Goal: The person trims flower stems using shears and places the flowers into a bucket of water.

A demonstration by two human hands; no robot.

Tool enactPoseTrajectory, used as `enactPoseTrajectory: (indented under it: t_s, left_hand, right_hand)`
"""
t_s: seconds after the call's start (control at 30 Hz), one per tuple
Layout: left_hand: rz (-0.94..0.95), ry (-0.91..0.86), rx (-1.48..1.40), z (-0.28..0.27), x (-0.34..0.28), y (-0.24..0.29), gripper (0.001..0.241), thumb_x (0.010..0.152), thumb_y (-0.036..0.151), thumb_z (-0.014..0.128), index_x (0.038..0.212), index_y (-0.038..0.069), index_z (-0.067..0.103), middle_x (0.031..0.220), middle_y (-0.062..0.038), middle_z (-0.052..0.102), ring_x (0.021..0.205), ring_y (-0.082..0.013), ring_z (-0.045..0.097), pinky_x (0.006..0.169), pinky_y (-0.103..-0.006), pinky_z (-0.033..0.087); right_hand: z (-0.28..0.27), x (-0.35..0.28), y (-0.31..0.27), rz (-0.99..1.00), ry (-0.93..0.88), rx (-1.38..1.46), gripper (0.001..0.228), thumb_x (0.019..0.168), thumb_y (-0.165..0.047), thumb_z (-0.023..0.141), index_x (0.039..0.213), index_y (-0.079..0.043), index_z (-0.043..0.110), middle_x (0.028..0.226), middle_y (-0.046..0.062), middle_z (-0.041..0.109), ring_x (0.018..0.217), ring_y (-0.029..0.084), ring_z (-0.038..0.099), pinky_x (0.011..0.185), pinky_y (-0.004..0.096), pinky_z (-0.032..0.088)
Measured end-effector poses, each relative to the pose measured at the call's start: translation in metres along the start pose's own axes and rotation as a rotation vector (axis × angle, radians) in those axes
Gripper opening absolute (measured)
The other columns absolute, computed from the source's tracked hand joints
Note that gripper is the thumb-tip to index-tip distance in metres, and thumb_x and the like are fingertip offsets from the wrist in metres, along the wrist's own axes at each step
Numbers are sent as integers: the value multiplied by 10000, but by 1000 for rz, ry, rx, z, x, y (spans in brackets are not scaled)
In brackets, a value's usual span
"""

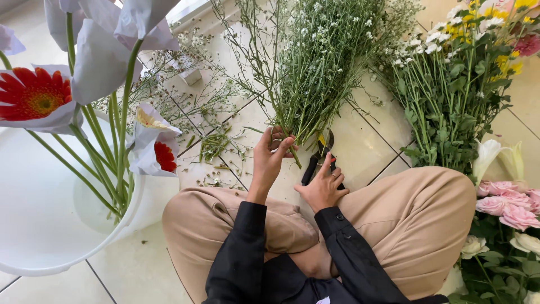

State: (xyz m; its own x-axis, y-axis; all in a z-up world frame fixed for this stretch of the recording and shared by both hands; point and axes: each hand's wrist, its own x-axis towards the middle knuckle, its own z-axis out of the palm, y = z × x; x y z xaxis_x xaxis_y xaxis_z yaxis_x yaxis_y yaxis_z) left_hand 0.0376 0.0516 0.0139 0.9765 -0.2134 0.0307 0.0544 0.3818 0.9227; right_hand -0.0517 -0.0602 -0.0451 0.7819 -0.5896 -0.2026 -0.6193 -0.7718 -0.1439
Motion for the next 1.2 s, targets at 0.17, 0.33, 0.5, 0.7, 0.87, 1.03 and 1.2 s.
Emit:
enactPoseTrajectory:
  t_s: [0.17, 0.33, 0.5, 0.7, 0.87, 1.03, 1.2]
  left_hand:
    - [-7, 7, -22, -2, -2, 0, 247, 824, 108, 586, 1014, -18, 490, 829, -166, 602, 665, -208, 631, 550, -304, 562]
    - [-12, 1, -45, -5, 0, 2, 253, 825, 109, 587, 1016, -22, 484, 829, -174, 600, 666, -220, 634, 552, -316, 565]
    - [-20, -33, -98, -1, 0, 5, 258, 831, 112, 576, 1026, -22, 472, 831, -164, 595, 670, -211, 624, 555, -310, 560]
    - [-35, -72, -163, 0, 0, 4, 270, 839, 124, 565, 1046, -7, 452, 853, -158, 590, 688, -207, 622, 556, -289, 554]
    - [-122, -73, -104, 0, 1, 15, 264, 820, 193, 553, 993, 47, 418, 892, -135, 588, 653, -194, 624, 513, -244, 527]
    - [-91, -94, -144, -3, 1, 16, 321, 836, 223, 533, 1076, 19, 470, 899, -106, 585, 668, -178, 614, 544, -234, 509]
    - [-103, -108, -165, -3, 1, 15, 348, 831, 216, 543, 1109, 10, 500, 909, -105, 586, 691, -175, 606, 599, -230, 470]
  right_hand:
    - [-13, 2, 23, 75, -108, 416, 1128, 495, -320, 715, 1357, -174, 3, 1146, 261, 354, 1065, 396, 357, 780, 567, 277]
    - [-46, 11, 55, 483, -649, 1819, 257, 513, -218, 409, 764, -192, 459, 1022, 169, 583, 976, 335, 543, 715, 614, 360]
    - [-77, 0, 60, 51, -704, 2281, 766, 358, -275, 492, 1099, -84, 511, 1134, 170, 514, 1105, 287, 453, 871, 530, 286]
    - [-127, -35, 29, -71, -926, 2387, 828, 423, -320, 684, 1158, -42, 424, 1159, 120, 485, 1114, 245, 417, 799, 465, 414]
    - [-107, -62, 26, -190, -1395, 2464, 840, 610, -268, 658, 1306, -49, 241, 1233, 164, 334, 1221, 275, 267, 932, 644, 227]
    - [-96, -72, 27, -225, -1522, 2337, 771, 574, -253, 620, 1271, -110, 322, 1258, 162, 353, 1223, 319, 304, 979, 631, 170]
    - [-101, -74, 21, -251, -1515, 2321, 900, 564, -230, 631, 1336, -55, 202, 1221, 190, 364, 1194, 339, 312, 970, 626, 210]
